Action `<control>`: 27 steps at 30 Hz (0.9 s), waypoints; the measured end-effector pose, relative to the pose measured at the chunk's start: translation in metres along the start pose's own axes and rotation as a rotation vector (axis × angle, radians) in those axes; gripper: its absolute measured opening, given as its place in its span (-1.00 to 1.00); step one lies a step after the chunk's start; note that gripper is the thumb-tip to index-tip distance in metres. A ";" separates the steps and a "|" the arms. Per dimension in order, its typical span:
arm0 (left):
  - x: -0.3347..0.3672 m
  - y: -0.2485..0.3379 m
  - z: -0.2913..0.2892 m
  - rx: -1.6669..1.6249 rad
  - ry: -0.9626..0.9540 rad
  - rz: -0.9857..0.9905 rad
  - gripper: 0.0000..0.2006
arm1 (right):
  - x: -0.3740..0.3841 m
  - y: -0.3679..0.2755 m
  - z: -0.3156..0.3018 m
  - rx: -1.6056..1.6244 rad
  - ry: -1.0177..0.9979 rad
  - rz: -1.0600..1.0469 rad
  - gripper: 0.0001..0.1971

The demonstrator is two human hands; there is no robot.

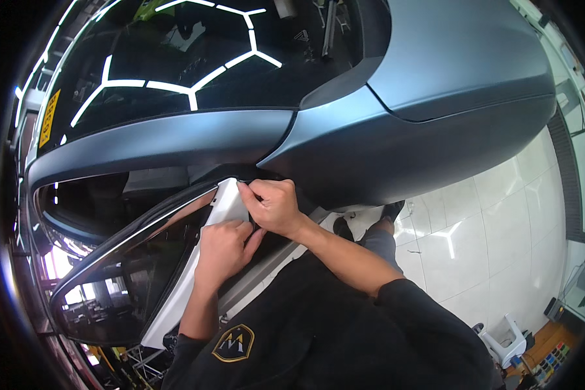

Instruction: The person removes a white car door panel from a grey car by hand. They peel away black protective film, detach clips, and pull the panel away from the door frame.

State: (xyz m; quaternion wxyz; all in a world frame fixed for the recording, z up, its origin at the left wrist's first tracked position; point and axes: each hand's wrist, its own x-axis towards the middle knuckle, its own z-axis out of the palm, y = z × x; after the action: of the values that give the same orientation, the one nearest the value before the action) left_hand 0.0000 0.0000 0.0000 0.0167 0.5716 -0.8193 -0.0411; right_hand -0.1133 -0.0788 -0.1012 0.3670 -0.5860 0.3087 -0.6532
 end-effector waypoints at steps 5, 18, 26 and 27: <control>0.009 -0.009 0.006 -0.006 0.015 -0.044 -0.68 | 0.007 0.006 0.000 0.065 -0.013 0.014 -0.69; 0.006 -0.028 0.020 -0.037 0.106 0.107 -0.67 | -0.023 0.011 -0.029 0.210 -0.089 0.381 -0.70; 0.007 -0.028 0.023 -0.039 0.092 0.156 -0.70 | -0.015 -0.007 -0.058 0.488 -0.182 0.902 -0.58; 0.008 -0.029 0.022 -0.037 0.088 0.172 -0.70 | -0.010 -0.009 -0.060 0.471 -0.249 0.919 -0.59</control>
State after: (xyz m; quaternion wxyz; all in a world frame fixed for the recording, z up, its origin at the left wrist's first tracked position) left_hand 0.0226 -0.0163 -0.0248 0.0667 0.5001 -0.8629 -0.0298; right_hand -0.1737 -0.0675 -0.1062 0.7708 -0.3652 0.3327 -0.4023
